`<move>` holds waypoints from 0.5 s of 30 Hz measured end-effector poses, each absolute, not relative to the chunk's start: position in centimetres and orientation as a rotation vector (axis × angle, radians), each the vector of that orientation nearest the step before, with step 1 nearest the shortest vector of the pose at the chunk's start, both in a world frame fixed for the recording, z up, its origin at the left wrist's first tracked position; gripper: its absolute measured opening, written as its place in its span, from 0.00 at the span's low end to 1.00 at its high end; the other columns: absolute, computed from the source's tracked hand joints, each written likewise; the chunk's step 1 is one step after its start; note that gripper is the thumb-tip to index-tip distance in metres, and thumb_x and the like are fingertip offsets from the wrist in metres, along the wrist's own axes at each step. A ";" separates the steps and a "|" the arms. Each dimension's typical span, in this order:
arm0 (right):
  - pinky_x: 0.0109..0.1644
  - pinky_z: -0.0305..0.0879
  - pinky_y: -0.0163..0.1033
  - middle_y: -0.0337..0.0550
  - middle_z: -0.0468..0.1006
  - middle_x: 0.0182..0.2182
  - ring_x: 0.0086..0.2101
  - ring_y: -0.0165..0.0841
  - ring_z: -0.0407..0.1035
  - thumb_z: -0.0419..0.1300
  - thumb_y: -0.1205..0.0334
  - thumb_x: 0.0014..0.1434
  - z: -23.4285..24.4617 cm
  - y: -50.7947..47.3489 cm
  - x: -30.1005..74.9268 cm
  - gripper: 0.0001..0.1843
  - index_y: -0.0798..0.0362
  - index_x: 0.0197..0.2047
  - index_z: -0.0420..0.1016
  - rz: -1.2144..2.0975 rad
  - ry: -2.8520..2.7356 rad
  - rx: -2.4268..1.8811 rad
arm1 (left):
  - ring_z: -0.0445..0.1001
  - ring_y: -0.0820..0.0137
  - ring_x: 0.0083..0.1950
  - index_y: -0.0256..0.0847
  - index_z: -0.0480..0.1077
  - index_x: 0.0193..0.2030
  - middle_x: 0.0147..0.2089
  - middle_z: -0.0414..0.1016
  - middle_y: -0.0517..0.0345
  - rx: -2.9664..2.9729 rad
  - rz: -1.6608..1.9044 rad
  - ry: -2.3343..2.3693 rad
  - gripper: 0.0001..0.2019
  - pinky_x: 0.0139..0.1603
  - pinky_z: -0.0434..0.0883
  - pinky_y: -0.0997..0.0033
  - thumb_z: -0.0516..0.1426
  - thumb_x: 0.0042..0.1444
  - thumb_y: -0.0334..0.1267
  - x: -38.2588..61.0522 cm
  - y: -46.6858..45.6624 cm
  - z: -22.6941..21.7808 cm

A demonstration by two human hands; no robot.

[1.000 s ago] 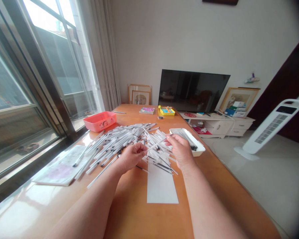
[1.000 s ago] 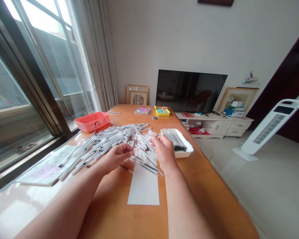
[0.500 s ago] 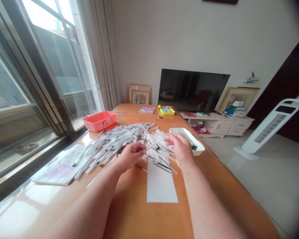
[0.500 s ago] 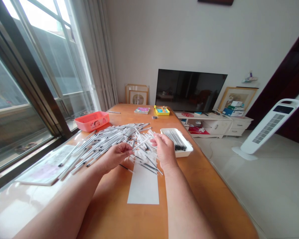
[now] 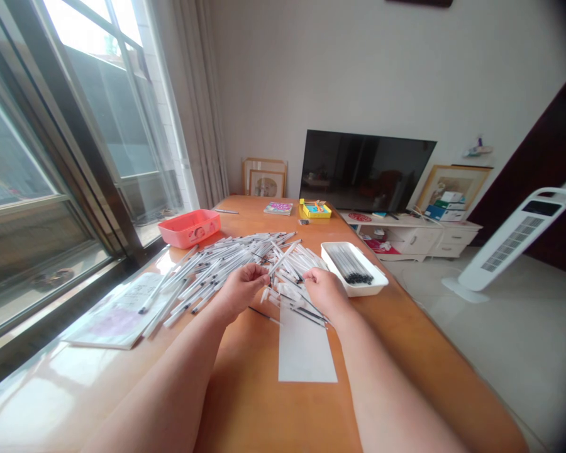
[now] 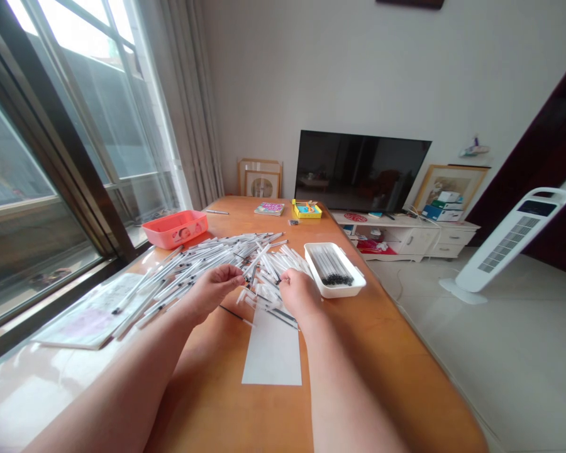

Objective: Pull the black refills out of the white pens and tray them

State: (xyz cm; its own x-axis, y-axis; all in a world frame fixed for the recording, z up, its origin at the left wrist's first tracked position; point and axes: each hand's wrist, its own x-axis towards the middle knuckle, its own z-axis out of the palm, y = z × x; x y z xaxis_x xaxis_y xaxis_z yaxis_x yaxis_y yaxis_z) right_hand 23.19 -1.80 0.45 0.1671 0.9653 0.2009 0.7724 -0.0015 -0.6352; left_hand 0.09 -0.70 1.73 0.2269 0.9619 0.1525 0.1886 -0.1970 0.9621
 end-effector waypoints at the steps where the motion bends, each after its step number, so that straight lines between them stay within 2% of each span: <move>1: 0.38 0.61 0.36 0.41 0.82 0.37 0.38 0.36 0.73 0.57 0.62 0.57 0.4 -1.8 23.0 0.11 0.45 0.39 0.82 0.339 -1.695 -1.857 | 0.66 0.72 0.32 0.40 0.73 0.36 0.32 0.74 0.60 1.570 1.087 1.128 0.13 0.36 0.63 0.71 0.63 0.54 0.48 -0.1 -0.5 1.6; 7: 0.41 0.62 0.38 0.43 0.80 0.46 0.44 0.39 0.73 0.54 0.63 0.61 0.7 -1.2 22.3 0.17 0.39 0.45 0.83 0.149 -1.861 -2.041 | 0.65 0.73 0.29 0.40 0.72 0.36 0.31 0.74 0.60 1.506 1.162 1.212 0.15 0.32 0.61 0.72 0.63 0.52 0.50 -1.0 0.3 0.8; 15: 0.44 0.61 0.40 0.45 0.78 0.46 0.47 0.40 0.70 0.53 0.60 0.64 0.4 -1.0 21.8 0.18 0.37 0.47 0.83 0.093 -1.902 -2.058 | 0.63 0.75 0.27 0.40 0.73 0.36 0.29 0.71 0.62 1.471 1.188 1.229 0.15 0.30 0.59 0.73 0.64 0.51 0.50 -0.7 0.3 0.7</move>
State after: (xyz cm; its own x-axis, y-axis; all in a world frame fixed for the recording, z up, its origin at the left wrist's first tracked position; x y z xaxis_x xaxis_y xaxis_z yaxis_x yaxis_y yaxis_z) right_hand 21.78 -0.97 0.45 0.1035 0.9787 0.1773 0.9568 -0.0492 -0.2866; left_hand -0.72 0.27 0.71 0.0622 0.9884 0.1386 0.1721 -0.1474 0.9740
